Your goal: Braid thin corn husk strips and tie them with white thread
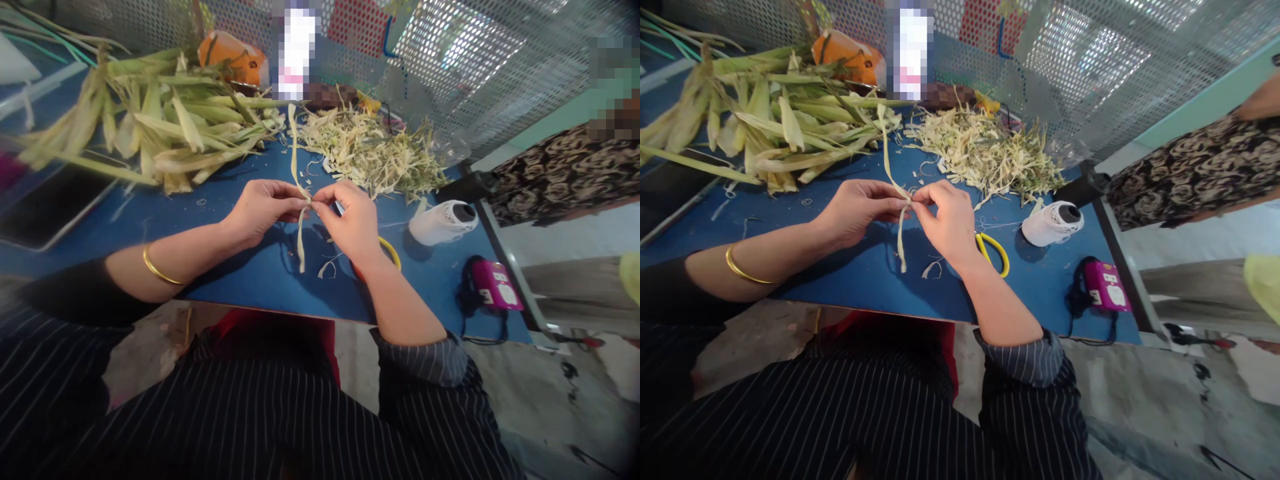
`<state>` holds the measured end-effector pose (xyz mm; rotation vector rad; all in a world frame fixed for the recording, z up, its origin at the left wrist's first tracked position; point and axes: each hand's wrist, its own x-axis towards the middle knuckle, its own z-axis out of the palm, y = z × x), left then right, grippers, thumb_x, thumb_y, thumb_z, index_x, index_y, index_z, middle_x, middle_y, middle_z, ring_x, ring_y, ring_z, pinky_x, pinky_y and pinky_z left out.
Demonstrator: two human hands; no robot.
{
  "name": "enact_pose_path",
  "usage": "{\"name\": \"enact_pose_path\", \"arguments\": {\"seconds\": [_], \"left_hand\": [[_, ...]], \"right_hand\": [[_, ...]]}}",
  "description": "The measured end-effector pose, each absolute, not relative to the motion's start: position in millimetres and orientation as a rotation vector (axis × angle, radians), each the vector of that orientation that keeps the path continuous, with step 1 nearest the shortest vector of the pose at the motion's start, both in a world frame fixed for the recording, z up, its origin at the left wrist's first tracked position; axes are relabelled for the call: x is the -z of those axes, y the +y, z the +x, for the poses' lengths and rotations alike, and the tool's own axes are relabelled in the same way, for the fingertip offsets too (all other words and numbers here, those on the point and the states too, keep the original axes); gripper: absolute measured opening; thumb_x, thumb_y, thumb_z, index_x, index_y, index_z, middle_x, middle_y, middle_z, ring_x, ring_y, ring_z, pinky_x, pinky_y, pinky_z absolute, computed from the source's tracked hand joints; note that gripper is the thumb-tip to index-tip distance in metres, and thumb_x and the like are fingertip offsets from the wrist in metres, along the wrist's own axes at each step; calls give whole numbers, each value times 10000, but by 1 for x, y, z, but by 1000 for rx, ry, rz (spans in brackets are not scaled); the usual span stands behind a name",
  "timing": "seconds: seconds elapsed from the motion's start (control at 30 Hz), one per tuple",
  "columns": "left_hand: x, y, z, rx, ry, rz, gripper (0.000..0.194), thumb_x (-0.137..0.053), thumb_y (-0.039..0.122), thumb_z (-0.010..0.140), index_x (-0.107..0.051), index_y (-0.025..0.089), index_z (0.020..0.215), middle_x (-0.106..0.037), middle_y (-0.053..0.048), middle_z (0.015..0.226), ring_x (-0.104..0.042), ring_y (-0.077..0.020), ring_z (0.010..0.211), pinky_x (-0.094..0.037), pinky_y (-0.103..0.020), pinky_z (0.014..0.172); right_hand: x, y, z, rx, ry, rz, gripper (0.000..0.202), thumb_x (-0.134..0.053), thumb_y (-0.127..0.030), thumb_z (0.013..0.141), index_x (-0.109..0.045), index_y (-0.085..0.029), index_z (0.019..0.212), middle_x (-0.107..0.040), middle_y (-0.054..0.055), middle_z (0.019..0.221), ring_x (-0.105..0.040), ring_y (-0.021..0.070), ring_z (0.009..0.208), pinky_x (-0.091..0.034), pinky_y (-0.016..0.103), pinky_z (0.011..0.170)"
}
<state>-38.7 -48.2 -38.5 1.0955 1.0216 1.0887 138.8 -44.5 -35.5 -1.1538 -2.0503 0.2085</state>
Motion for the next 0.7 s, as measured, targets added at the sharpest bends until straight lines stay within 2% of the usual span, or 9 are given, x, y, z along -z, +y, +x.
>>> {"name": "enact_pose_path", "arguments": {"seconds": [0.1,0.2,0.33,0.47,0.7], "left_hand": [[39,-45,-39,-1133,1020,982,166,-833,220,638,-740,136,746,-724,-47,756,-661,-129,660,-538,-264,672],[40,-43,-40,-1160,994,901,175,-840,193,618,-735,137,746,-730,-46,791,-650,-118,662,-546,-270,698],[41,-43,-40,-1148,953,854,155,-822,157,628,-734,129,752,-730,-45,779,-660,-119,690,-551,-268,742],[42,-45,-39,-1161,954,852,156,-820,159,632,-742,132,764,-741,-51,801,-676,-135,727,-552,-272,755],[43,-48,-37,-1195,945,800,208,-813,134,625,-750,132,823,-747,-61,779,-687,-150,731,-559,-285,760]], "right_hand": [[29,-48,140,68,-2240,-1029,118,-547,-232,909,-660,-237,945,-675,37,936,-592,192,896,-350,397,898],[26,-52,138,213,-2487,-928,225,-435,-244,967,-652,-249,1027,-676,38,913,-563,182,806,-322,396,844],[30,-53,133,360,-2597,-871,300,-355,-231,995,-654,-212,979,-682,54,908,-547,172,774,-320,374,789],[35,-54,132,478,-2624,-772,330,-329,-186,996,-656,-191,952,-687,59,894,-554,168,790,-346,356,812],[37,-58,132,391,-2652,-686,338,-323,-174,996,-659,-204,981,-685,65,933,-563,173,839,-378,374,836]]}}
